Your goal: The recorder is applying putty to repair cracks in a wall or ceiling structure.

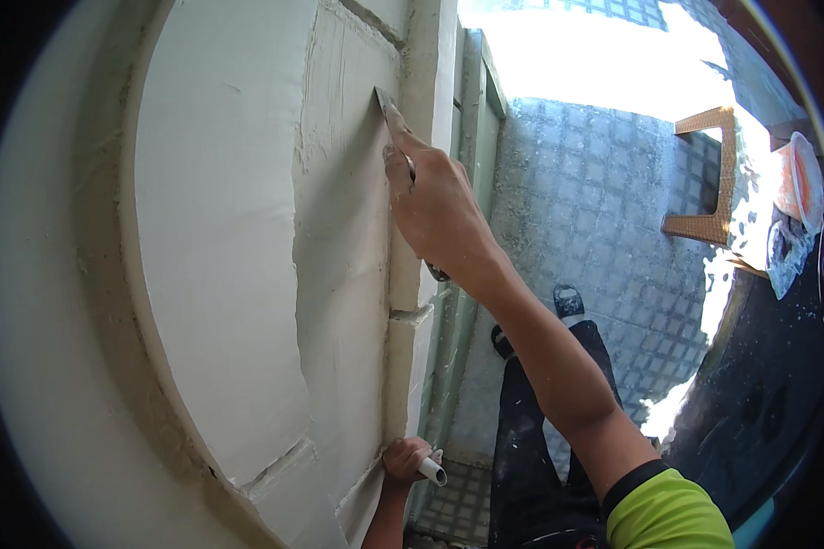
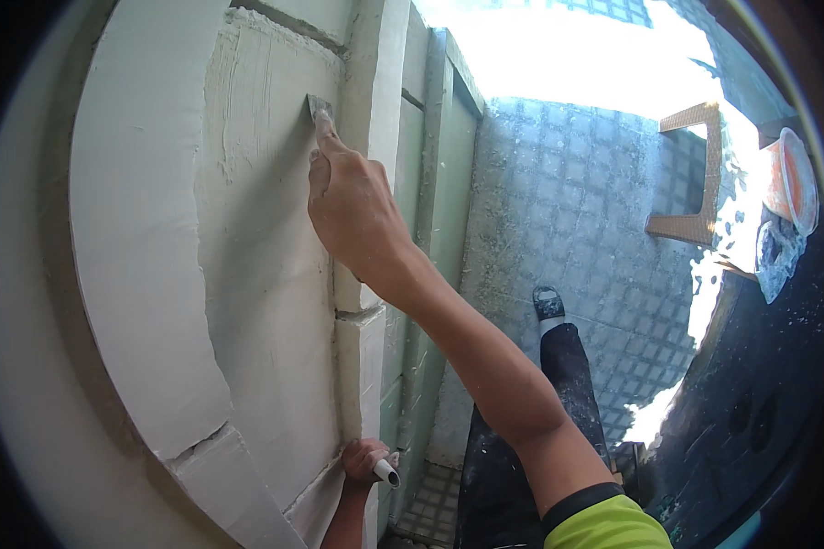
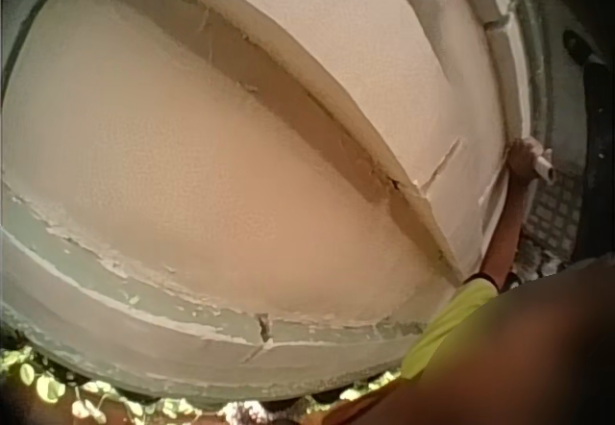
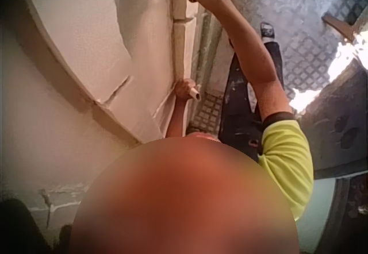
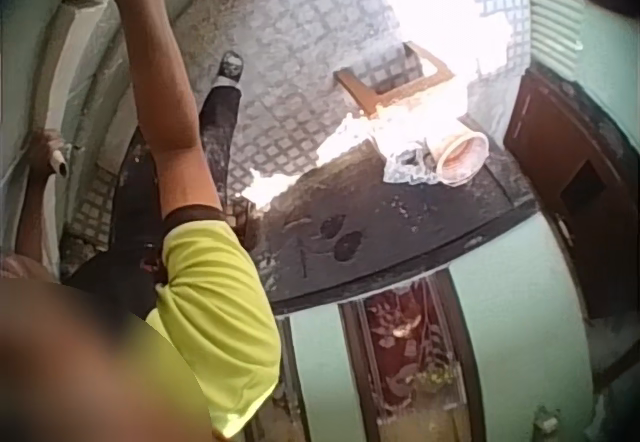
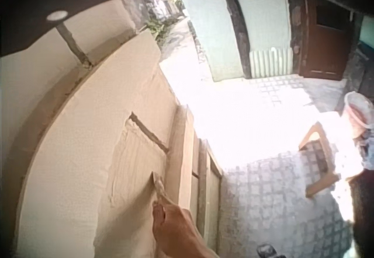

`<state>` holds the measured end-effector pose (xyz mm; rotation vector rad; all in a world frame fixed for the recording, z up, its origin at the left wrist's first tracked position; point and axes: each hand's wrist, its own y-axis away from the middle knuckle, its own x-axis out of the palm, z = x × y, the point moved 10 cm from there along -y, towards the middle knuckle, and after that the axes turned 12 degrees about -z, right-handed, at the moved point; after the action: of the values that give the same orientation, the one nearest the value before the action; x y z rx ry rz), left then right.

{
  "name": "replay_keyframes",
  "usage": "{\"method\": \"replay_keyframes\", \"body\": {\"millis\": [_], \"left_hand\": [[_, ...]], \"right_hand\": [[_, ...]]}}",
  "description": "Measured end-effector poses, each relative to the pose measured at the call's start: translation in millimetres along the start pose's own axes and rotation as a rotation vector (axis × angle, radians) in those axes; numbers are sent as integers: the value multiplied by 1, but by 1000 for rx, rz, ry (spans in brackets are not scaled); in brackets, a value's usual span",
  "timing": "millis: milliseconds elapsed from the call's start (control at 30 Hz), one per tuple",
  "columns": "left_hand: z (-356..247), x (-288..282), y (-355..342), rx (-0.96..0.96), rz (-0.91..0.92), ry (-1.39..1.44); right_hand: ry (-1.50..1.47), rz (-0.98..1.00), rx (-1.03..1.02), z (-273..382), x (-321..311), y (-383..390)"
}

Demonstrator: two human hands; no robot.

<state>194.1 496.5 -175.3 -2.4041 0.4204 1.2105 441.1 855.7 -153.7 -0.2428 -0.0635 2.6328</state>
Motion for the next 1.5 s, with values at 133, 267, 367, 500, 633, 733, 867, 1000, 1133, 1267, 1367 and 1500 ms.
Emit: {"method": "replay_keyframes", "body": {"millis": [133,267,367,500,633,733,867,1000,1133,1267,1367,1500], "left_hand": [[2,0,-1,3,-17,6],[0,-1,2,-17,4,3],[2,3,2,-10,10,-7],[1,4,-2,-17,7,18],[1,2,-2,-23,-18,15],[-4,3,-10,-3,-18,8],[0,0,0,-20,-22,-6],[2,1,3,-15,-5,6],[2,8,3,-2,-7,15],[5,0,11,-29,2,-4],[4,2,9,-33,23,-7],[2,3,2,-16,-2,-6]], "right_hand": [[-37,233,437,-23,10,-35],[-37,-100,-135,17,-4,-9],[-109,-27,89,-5,3,-47],[-55,67,129,-3,0,-55],[-84,4,-43,6,0,-22],[-28,175,268,-8,-3,-65],[-66,222,177,11,-3,-31],[-94,82,13,38,-9,-51],[-89,223,156,47,-16,-67],[-155,153,-41,53,-8,-26],[-46,405,223,59,-15,-35],[-111,98,-39,59,-20,-42]]}}
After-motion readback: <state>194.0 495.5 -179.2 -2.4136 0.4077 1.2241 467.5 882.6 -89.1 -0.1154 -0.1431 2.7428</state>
